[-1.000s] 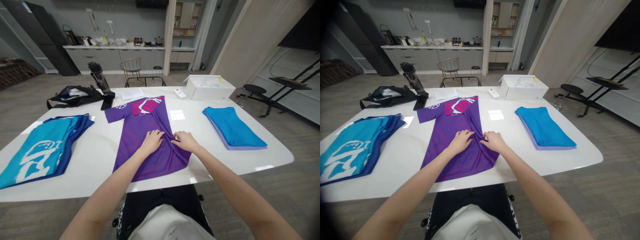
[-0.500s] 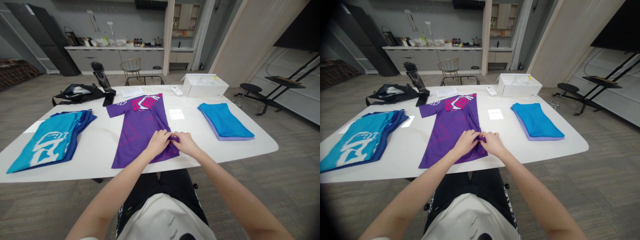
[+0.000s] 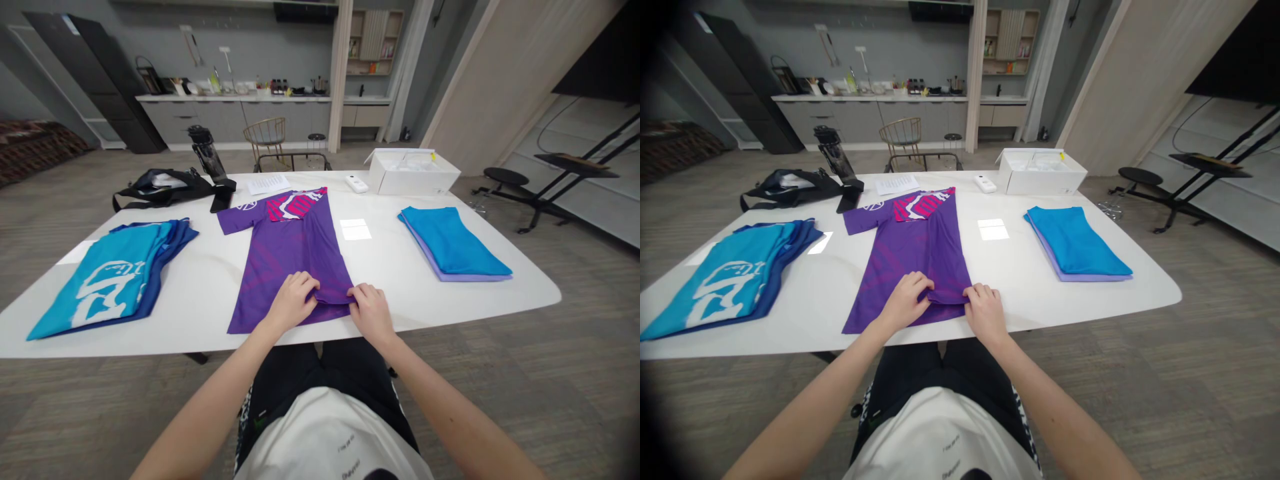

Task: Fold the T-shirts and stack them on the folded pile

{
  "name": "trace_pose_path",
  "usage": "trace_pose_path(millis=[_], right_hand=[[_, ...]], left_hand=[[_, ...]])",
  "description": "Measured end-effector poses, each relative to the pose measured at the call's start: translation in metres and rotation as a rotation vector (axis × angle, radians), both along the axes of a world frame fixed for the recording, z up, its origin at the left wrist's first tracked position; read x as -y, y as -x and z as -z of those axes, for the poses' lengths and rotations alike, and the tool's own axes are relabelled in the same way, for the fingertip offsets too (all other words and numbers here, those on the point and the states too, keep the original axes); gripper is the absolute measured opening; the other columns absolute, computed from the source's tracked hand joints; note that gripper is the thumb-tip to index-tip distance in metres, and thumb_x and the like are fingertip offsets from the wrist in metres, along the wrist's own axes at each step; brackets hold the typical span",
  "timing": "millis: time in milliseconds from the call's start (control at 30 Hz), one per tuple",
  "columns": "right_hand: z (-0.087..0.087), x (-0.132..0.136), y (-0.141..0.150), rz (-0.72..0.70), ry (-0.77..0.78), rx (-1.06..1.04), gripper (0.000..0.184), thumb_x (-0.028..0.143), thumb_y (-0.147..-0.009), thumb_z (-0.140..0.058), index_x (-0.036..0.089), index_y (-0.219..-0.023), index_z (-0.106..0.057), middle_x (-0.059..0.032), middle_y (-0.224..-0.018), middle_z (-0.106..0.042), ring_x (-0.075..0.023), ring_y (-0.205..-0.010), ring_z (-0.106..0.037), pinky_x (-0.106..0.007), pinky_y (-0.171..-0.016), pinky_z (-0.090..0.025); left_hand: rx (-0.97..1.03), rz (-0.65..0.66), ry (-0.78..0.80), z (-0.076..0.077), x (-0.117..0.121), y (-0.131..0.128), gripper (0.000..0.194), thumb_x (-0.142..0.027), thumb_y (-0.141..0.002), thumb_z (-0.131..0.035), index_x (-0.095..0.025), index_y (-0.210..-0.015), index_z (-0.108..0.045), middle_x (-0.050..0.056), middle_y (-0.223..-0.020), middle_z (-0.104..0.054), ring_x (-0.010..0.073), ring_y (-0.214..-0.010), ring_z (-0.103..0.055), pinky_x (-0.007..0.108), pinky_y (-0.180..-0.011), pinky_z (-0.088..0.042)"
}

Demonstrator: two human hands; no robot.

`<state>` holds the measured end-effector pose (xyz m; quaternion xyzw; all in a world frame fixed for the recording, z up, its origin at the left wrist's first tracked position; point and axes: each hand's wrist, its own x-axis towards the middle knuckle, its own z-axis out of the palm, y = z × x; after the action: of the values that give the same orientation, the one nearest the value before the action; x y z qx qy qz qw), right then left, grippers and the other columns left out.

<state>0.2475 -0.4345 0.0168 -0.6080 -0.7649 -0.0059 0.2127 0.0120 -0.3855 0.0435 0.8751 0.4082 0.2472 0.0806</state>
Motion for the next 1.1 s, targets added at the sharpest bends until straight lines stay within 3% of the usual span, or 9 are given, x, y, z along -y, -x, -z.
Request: trace_pose_path(millis=[200,633,767,900,1000,1100], right_hand=[[0.005,0.009,-0.026,-0.204,0.019,-0.023,0.023,0.008,-0.093,-0.052,0.022,-0.105,-0.066,-0.0076,-0.103,-0.069,-0.0245,-0.1,-0.06,-0.04,-0.09,-0.04],[0.004,0.023,-0.039,-0.315,0.033,0.01,0.028,0.013,-0.099,-0.048,0.023,-0.111,-0.071,-0.0087,-0.099,-0.07,-0.0249,-0.097,-0.06,-0.044,-0.092,-0.041],[0.002,0.027,-0.04,-0.344,0.064,0.003,0.017,0.028,-0.1,-0.057,0.022,-0.103,-0.072,-0.0092,-0.097,-0.07,-0.0247,-0.095,-0.06,-0.045,-0.091,-0.041],[-0.001,0.022,-0.039,-0.334,0.09,-0.022,0.022,0.031,-0.103,-0.055,0.023,-0.092,-0.071,-0.0072,-0.089,-0.071,-0.0222,-0.087,-0.062,-0.043,-0.088,-0.041],[-0.007,0.006,-0.037,-0.314,0.119,-0.065,0.028,0.028,-0.105,-0.049,0.024,-0.086,-0.07,-0.0055,-0.082,-0.07,-0.0201,-0.08,-0.063,-0.04,-0.082,-0.043],[-0.017,-0.023,-0.033,-0.308,0.184,-0.117,0.028,0.033,-0.105,-0.05,0.025,-0.087,-0.07,-0.0034,-0.078,-0.07,-0.019,-0.074,-0.062,-0.037,-0.077,-0.044]], left_hand=[[-0.281,0.106,-0.026,0.011,0.015,0.032,0.014,-0.016,-0.097,-0.054,-0.022,-0.1,-0.066,0.005,-0.097,-0.063,0.0224,-0.092,-0.056,0.039,-0.083,-0.041],[-0.259,0.12,-0.02,0.016,0.027,0.033,0.021,-0.019,-0.101,-0.048,-0.023,-0.102,-0.068,0.006,-0.096,-0.064,0.0214,-0.089,-0.054,0.038,-0.082,-0.04],[-0.216,0.143,0.107,0.012,0.033,0.034,0.019,-0.019,-0.099,-0.051,-0.023,-0.095,-0.068,0.005,-0.094,-0.064,0.0199,-0.09,-0.056,0.038,-0.084,-0.041],[-0.11,0.172,0.263,0.004,0.04,0.032,0.018,-0.024,-0.098,-0.054,-0.026,-0.095,-0.072,0.003,-0.093,-0.067,0.0183,-0.092,-0.061,0.037,-0.092,-0.043],[-0.066,0.221,0.387,-0.005,0.039,0.03,0.019,-0.027,-0.098,-0.056,-0.027,-0.092,-0.075,0.001,-0.087,-0.069,0.0167,-0.086,-0.064,0.033,-0.085,-0.046],[-0.015,0.28,0.512,-0.016,0.02,0.033,0.022,-0.03,-0.099,-0.055,-0.027,-0.091,-0.076,0.0,-0.083,-0.071,0.0149,-0.079,-0.065,0.028,-0.074,-0.046]])
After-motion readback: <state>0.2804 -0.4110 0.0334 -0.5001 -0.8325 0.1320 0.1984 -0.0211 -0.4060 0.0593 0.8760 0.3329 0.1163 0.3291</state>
